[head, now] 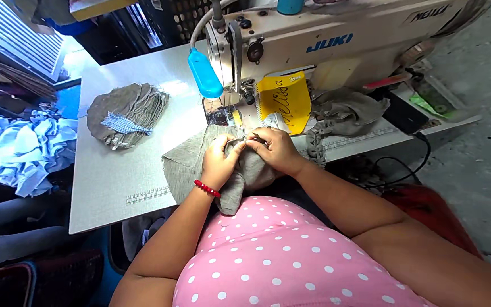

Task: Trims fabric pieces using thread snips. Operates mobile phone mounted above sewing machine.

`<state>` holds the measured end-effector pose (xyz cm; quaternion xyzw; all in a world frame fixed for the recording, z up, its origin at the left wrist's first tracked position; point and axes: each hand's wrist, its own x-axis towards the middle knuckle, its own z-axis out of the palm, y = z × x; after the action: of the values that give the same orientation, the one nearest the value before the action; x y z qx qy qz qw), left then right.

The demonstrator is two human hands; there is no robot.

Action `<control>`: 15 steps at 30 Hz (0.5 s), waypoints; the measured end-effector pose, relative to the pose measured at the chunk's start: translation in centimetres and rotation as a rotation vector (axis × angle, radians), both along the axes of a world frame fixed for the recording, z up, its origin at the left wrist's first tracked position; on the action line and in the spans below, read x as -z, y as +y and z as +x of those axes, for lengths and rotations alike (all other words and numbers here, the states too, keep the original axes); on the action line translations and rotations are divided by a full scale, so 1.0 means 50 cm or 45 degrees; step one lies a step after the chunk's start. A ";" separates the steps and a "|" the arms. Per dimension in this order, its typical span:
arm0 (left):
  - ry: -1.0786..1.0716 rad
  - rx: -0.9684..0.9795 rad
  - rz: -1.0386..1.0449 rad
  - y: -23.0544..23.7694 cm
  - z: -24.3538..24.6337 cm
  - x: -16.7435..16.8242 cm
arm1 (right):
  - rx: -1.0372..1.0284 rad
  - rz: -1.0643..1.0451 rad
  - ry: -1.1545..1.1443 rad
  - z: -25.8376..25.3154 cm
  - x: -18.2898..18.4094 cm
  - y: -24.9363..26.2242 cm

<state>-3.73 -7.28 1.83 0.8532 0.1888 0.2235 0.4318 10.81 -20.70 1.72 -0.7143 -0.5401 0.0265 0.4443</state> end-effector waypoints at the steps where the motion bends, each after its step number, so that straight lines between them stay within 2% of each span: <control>1: -0.018 0.017 -0.006 0.001 0.001 -0.004 | 0.002 0.002 0.025 0.003 0.001 -0.001; 4: -0.092 0.059 -0.096 0.002 0.001 -0.010 | 0.014 0.000 0.110 0.017 0.008 0.001; 7: -0.014 0.119 -0.250 0.001 -0.002 -0.020 | 0.018 -0.014 0.126 0.023 0.016 0.000; 11: 0.061 0.109 -0.218 0.006 -0.004 -0.024 | -0.001 -0.004 0.075 0.021 0.013 -0.002; 13: 0.012 0.084 -0.263 0.004 -0.005 -0.016 | 0.067 -0.044 0.041 0.016 0.009 -0.002; 15: -0.048 0.079 -0.405 -0.001 -0.007 -0.011 | 0.244 -0.100 -0.038 -0.002 -0.006 -0.008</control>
<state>-4.09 -7.31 2.39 0.7751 0.1871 0.1934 0.5716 10.71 -21.07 2.04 -0.7799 -0.4742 -0.0056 0.4086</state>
